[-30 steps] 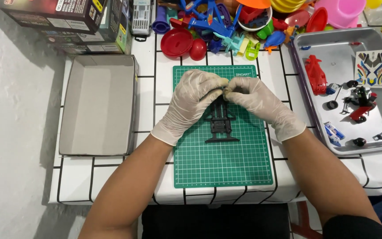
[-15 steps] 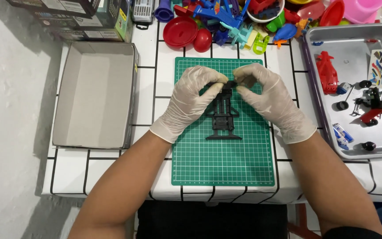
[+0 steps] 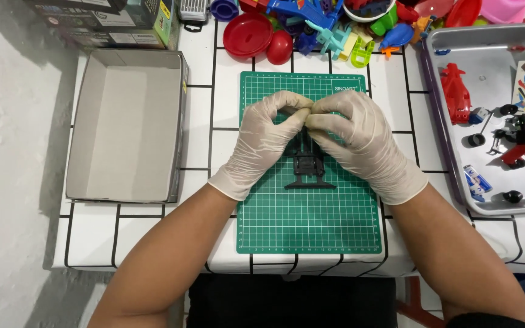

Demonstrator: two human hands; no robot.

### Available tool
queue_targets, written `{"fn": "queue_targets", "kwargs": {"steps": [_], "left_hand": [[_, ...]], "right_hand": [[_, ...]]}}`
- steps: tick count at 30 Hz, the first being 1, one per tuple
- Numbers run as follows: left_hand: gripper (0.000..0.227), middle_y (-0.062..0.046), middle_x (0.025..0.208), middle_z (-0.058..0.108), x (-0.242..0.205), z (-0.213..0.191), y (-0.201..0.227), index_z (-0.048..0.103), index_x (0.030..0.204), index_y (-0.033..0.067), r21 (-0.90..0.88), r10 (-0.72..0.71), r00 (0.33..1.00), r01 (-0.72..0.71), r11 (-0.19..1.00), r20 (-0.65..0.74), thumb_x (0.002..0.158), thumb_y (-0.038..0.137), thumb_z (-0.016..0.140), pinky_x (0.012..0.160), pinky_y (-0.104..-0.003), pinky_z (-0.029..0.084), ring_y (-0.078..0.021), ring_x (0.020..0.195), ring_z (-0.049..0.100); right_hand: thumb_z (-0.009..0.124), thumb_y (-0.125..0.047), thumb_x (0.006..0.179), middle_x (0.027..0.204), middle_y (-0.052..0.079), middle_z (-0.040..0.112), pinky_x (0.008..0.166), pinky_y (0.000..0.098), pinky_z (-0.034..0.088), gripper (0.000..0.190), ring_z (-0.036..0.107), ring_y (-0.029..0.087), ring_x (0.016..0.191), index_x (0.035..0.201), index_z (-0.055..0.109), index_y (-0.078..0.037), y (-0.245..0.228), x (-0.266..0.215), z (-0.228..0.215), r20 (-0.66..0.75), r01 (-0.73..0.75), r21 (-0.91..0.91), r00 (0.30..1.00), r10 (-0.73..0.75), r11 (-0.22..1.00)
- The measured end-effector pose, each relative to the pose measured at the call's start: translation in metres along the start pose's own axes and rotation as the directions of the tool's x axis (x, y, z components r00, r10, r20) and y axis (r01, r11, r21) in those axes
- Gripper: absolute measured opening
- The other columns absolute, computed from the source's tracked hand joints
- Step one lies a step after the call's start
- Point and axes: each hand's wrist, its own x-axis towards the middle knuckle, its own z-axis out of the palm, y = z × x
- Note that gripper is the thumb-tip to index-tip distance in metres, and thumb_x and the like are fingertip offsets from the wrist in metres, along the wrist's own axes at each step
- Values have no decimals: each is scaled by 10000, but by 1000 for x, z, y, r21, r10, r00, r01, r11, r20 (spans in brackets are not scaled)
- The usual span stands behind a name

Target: The person assembles a toy vehicle chassis on a green cutting mat. They attach wheels to the black frame, then add a red body part and a small black component, using their hands to fit the pieces together.

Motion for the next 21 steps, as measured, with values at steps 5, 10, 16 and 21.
{"fn": "queue_targets", "kwargs": {"steps": [5, 10, 16, 21], "left_hand": [[108, -38, 798, 776, -2, 0, 1, 762, 990, 125, -40, 0, 1000, 1, 999, 24, 904, 63, 748, 854, -299, 568, -110, 792, 737], [93, -42, 823, 781, -2, -2, 6, 759, 1004, 135, -53, 25, 999, -22, 998, 46, 933, 83, 728, 867, -312, 567, -105, 822, 730], [102, -50, 843, 775, -1, -8, 8, 753, 999, 124, -19, 103, 992, -102, 995, 69, 944, 53, 704, 863, -312, 566, -140, 828, 739], [118, -41, 881, 776, 1, -10, 3, 757, 1013, 145, 58, 167, 982, -173, 983, 91, 945, 59, 714, 895, -326, 550, -188, 857, 747]], "right_hand": [[761, -87, 993, 941, 100, 706, 721, 434, 539, 83, 669, 328, 817, 913, 746, -70, -1, 3, 1, -60, 90, -103, 994, -97, 991], [787, -54, 974, 899, 110, 719, 689, 420, 545, 89, 668, 333, 768, 895, 750, -35, -3, 4, 1, -117, 108, -97, 986, -119, 989], [800, 64, 922, 890, 139, 723, 710, 440, 547, 72, 675, 342, 788, 926, 762, 4, -1, 5, -11, -95, 100, -7, 990, -100, 995], [779, 86, 931, 894, 154, 719, 731, 449, 553, 70, 673, 351, 814, 945, 763, 19, 10, 1, -17, -79, 60, 110, 996, -51, 992]]}}
